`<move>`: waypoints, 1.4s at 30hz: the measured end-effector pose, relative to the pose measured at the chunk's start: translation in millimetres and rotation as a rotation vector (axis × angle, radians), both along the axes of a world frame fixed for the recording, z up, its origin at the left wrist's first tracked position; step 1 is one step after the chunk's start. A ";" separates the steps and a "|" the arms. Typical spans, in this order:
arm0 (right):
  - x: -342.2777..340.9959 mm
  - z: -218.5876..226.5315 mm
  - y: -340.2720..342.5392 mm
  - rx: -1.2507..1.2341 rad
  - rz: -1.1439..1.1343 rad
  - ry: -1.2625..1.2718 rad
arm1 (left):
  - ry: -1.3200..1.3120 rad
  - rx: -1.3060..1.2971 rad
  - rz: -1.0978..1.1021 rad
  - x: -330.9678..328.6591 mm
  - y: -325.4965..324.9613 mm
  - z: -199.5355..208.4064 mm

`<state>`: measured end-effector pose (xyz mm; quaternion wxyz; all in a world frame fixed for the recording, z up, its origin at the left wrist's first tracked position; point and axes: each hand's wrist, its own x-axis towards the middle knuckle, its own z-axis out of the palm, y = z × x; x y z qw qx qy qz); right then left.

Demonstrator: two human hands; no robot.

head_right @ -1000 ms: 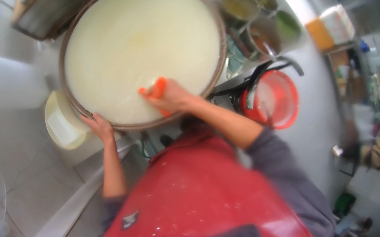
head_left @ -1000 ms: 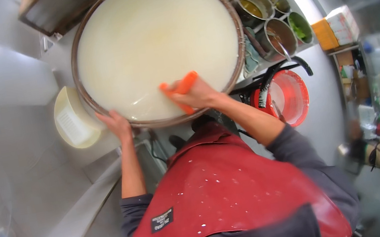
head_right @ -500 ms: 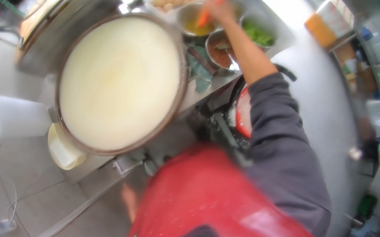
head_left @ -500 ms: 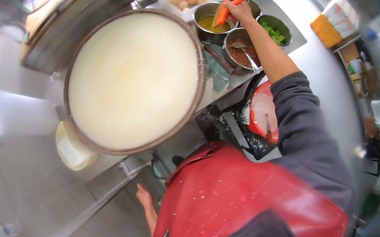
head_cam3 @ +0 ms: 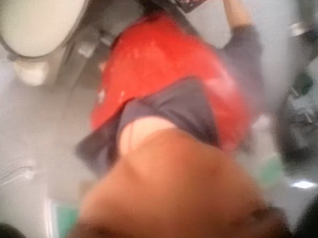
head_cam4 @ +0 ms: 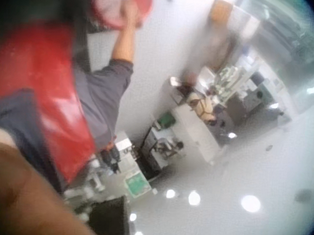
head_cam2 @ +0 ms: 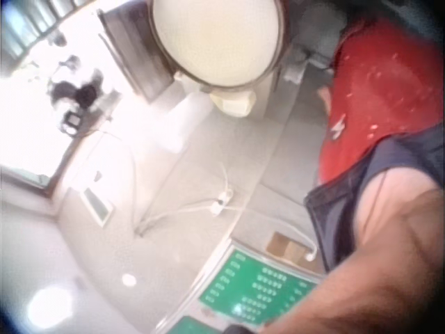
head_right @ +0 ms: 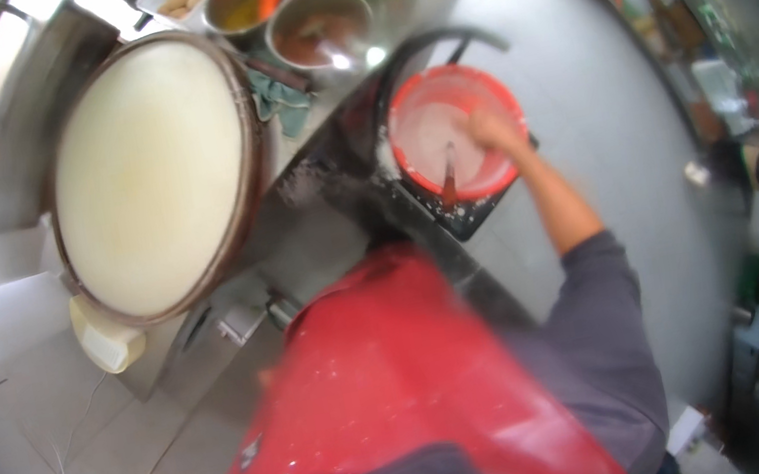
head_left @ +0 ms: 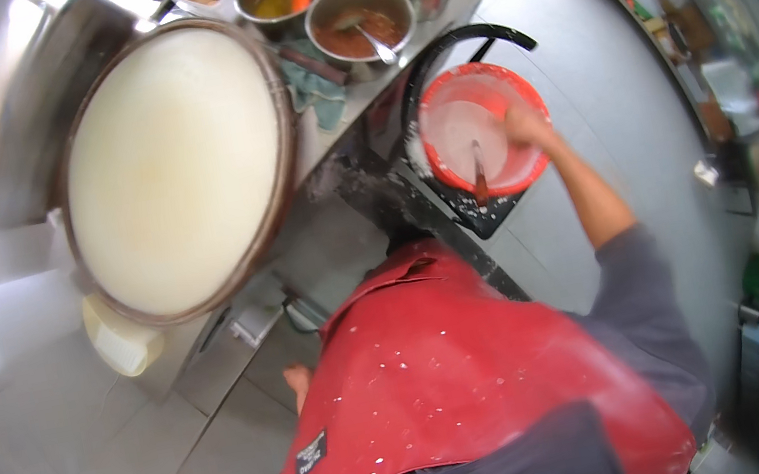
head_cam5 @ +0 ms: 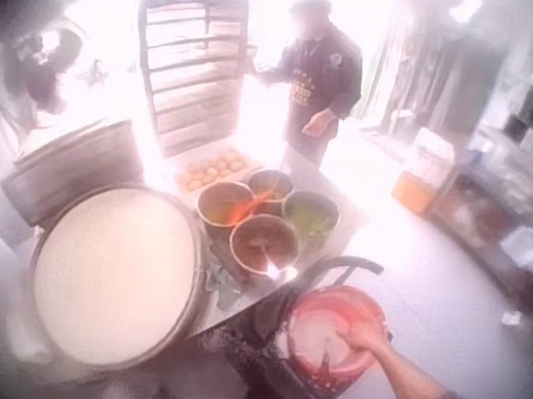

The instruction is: The person spreads batter on a large round griddle using a plastic scraper, then cracks an egg onto the crepe and spreads it with a spoon. They add a brown sauce and chopped green vegetables before the clip ends.

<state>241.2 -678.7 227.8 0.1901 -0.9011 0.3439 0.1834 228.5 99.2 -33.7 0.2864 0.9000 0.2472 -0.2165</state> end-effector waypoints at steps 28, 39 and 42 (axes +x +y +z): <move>-106.9 -74.0 -19.6 0.771 -0.399 0.328 | 0.255 -0.060 -0.209 -63.6 -80.8 91.3; -107.5 -41.3 -36.9 0.208 0.229 0.646 | -0.319 0.043 -0.786 -11.5 -161.9 55.3; -89.8 -48.2 -35.7 0.391 0.477 0.552 | -0.081 -0.365 -0.164 -12.2 -166.8 67.6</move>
